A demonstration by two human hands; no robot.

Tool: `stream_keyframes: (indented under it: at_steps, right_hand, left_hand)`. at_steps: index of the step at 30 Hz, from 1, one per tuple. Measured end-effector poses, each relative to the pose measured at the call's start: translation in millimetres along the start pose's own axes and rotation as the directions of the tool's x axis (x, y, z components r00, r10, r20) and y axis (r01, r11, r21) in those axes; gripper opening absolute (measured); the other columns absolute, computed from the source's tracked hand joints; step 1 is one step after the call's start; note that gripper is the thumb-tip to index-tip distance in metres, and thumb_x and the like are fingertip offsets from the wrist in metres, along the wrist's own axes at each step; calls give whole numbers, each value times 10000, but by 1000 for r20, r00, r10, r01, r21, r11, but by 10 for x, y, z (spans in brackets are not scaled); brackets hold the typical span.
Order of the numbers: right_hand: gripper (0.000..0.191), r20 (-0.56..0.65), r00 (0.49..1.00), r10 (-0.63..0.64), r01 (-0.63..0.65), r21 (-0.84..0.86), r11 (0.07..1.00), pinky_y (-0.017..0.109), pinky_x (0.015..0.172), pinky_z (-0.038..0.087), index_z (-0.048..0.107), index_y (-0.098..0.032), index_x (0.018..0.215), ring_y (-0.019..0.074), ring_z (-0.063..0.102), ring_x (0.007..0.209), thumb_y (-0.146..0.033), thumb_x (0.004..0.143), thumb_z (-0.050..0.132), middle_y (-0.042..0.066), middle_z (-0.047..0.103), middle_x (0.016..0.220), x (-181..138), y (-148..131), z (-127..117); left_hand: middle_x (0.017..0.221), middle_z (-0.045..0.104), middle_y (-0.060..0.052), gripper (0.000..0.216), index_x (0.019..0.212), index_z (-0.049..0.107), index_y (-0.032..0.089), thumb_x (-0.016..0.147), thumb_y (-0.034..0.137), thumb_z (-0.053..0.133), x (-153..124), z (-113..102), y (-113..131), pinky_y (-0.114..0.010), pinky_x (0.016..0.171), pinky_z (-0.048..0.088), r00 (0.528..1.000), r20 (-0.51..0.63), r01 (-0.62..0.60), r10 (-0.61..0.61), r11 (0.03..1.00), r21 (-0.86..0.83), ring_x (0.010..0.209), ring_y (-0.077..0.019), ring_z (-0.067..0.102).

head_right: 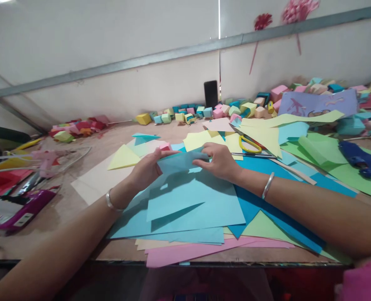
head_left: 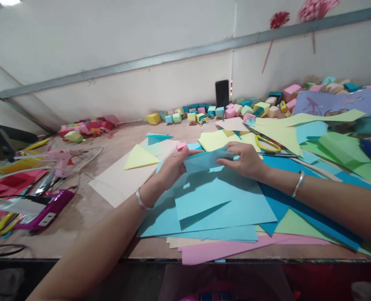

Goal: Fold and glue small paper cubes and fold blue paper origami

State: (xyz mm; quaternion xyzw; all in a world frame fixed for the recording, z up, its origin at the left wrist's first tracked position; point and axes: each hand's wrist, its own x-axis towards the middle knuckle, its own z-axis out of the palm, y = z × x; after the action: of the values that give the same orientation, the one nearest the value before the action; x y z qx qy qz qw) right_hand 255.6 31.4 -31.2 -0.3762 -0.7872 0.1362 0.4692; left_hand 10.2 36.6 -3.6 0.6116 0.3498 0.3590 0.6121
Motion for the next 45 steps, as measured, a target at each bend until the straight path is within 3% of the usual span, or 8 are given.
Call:
stream_keyframes:
  at_steps: [2, 6, 12, 16, 22, 28, 39, 45]
  right_hand:
    - [297, -3, 999, -32, 32, -38, 999, 260, 591, 395, 595, -171, 568, 133, 544, 619, -322, 792, 719, 10, 576, 662, -5, -14, 5]
    - [309, -11, 999, -50, 49, -89, 995, 259, 578, 379, 571, -172, 555, 132, 528, 606, -309, 792, 717, 4, 547, 643, -9, -16, 18]
    - [190, 7, 1000, 2, -1, -118, 993, 273, 635, 417, 617, -173, 764, 158, 554, 679, -332, 787, 718, 26, 618, 758, -27, -44, 25]
    - [456, -52, 996, 78, -82, -84, 993, 270, 672, 457, 554, -143, 1191, 161, 575, 708, -287, 785, 704, 41, 661, 870, -49, -106, 23]
    - [95, -27, 999, 20, -22, -71, 997, 247, 635, 436, 661, -171, 848, 134, 552, 643, -261, 835, 633, 24, 678, 767, -24, -98, 12]
    - [122, -31, 995, 94, -95, -48, 994, 247, 596, 405, 675, -163, 812, 121, 513, 591, -256, 834, 600, 12, 661, 716, -16, -63, 15]
    - [197, 5, 993, 122, -122, -40, 992, 251, 591, 377, 698, -157, 835, 120, 504, 605, -294, 871, 560, 18, 671, 728, -18, -61, 12]
    - [193, -69, 986, 151, -153, -31, 988, 254, 590, 373, 690, -167, 822, 125, 511, 614, -307, 872, 566, 8, 654, 711, -17, -75, 4]
  left_hand:
    - [1025, 740, -105, 501, 1096, 743, 167, 885, 573, 538, -12, 2, 14, -287, 698, 544, 991, -88, -79, 104, 965, 249, 855, -216, 678]
    - [775, 755, -30, 263, 924, 788, 196, 808, 404, 679, -10, 15, 12, -244, 572, 460, 925, -127, -150, 357, 653, 742, 647, -160, 629]
    - [805, 778, -29, 140, 860, 795, 223, 769, 242, 690, 20, 0, -48, -275, 659, 485, 874, -125, -177, 469, 547, 818, 684, -175, 665]
    - [843, 782, -36, 165, 877, 795, 233, 760, 192, 686, 2, 9, -48, -296, 720, 506, 858, -117, -191, 499, 523, 831, 734, -189, 687]
    - [848, 780, -30, 201, 882, 798, 233, 724, 158, 699, -12, 50, -18, -282, 701, 501, 879, -120, -177, 462, 549, 817, 735, -181, 681]
    - [693, 740, -31, 217, 884, 793, 182, 797, 323, 653, 14, -8, -10, -243, 508, 413, 912, -194, -91, 361, 641, 762, 576, -151, 595]
    - [793, 744, -45, 186, 862, 781, 179, 718, 197, 664, 36, 0, 5, -274, 631, 502, 936, -178, -82, 305, 678, 730, 682, -162, 629]
    - [799, 686, -31, 407, 1081, 697, 174, 736, 384, 742, 19, 19, 22, -235, 518, 442, 960, -214, -26, 181, 819, 573, 608, -125, 568]
